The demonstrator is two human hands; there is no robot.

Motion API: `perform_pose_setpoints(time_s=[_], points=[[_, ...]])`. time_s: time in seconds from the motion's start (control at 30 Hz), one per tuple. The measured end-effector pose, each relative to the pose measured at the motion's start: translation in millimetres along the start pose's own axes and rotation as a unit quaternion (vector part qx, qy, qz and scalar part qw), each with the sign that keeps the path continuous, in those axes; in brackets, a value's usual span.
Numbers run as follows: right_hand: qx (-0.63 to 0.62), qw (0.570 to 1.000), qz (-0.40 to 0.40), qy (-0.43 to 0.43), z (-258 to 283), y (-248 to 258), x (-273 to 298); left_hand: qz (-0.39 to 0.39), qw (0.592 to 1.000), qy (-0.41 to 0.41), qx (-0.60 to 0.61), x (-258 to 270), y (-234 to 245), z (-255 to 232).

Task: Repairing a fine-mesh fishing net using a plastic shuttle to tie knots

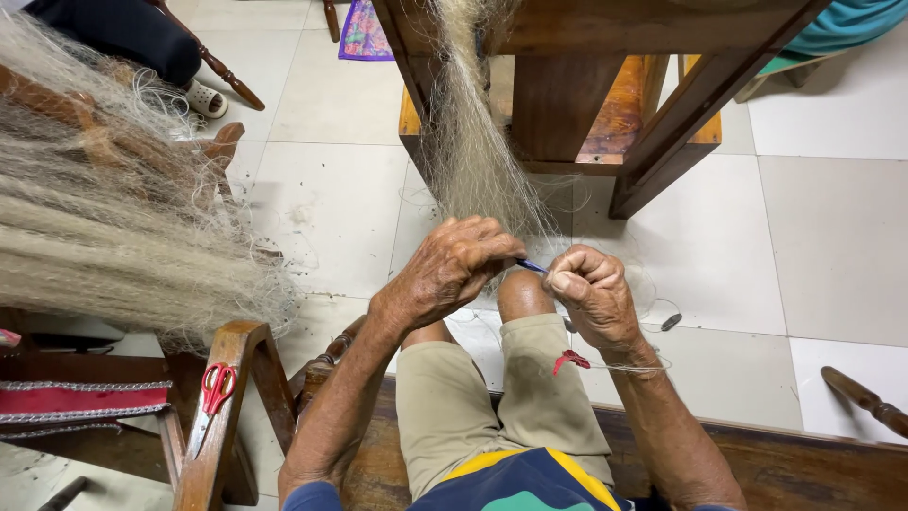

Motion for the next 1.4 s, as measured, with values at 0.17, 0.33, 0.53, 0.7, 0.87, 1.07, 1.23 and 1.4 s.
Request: perform_pose_setpoints(time_s=[0.17,0.33,0.53,0.7,0.87,1.07,1.23,1.4], points=[[-0.055,0.998,0.003,-0.018,-7.4,0.4,1.0,-0.012,0.996,-0.039,0.076,-0.5,-11.7,-0.1],[-0.119,0.992,0.025,-0.013,5.7,-13.3,-2.1,-0.049,0.994,-0.056,0.083,-3.0,-16.5,-7.5],[-0.166,0.985,0.041,-0.02,5.6,-19.6,2.4,-0.05,0.987,-0.049,0.143,-1.2,-17.5,-8.6],[-0.188,0.98,0.064,-0.015,1.9,-19.0,-4.4,-0.045,0.98,-0.035,0.191,0.5,-15.5,-9.7],[-0.18,0.981,0.069,-0.004,-2.7,-12.3,-0.3,-0.053,0.981,-0.03,0.186,2.7,-16.4,0.5],[-0.166,0.983,0.074,-0.022,4.9,-14.7,2.1,-0.066,0.986,-0.027,0.148,3.3,-5.6,5.0],[-0.146,0.986,0.078,-0.023,-2.4,-5.1,0.9,-0.059,0.988,-0.048,0.133,-4.1,-3.4,5.4],[-0.147,0.986,0.076,-0.029,0.5,-2.9,0.4,-0.041,0.989,-0.056,0.131,-5.4,-5.6,7.0]])
Point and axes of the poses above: each hand's wrist, its own x-axis away from the middle knuckle, its own y-axis out of the back of the hand, z = x × y, the point moved 2 cm from there along -x, towards the middle knuckle
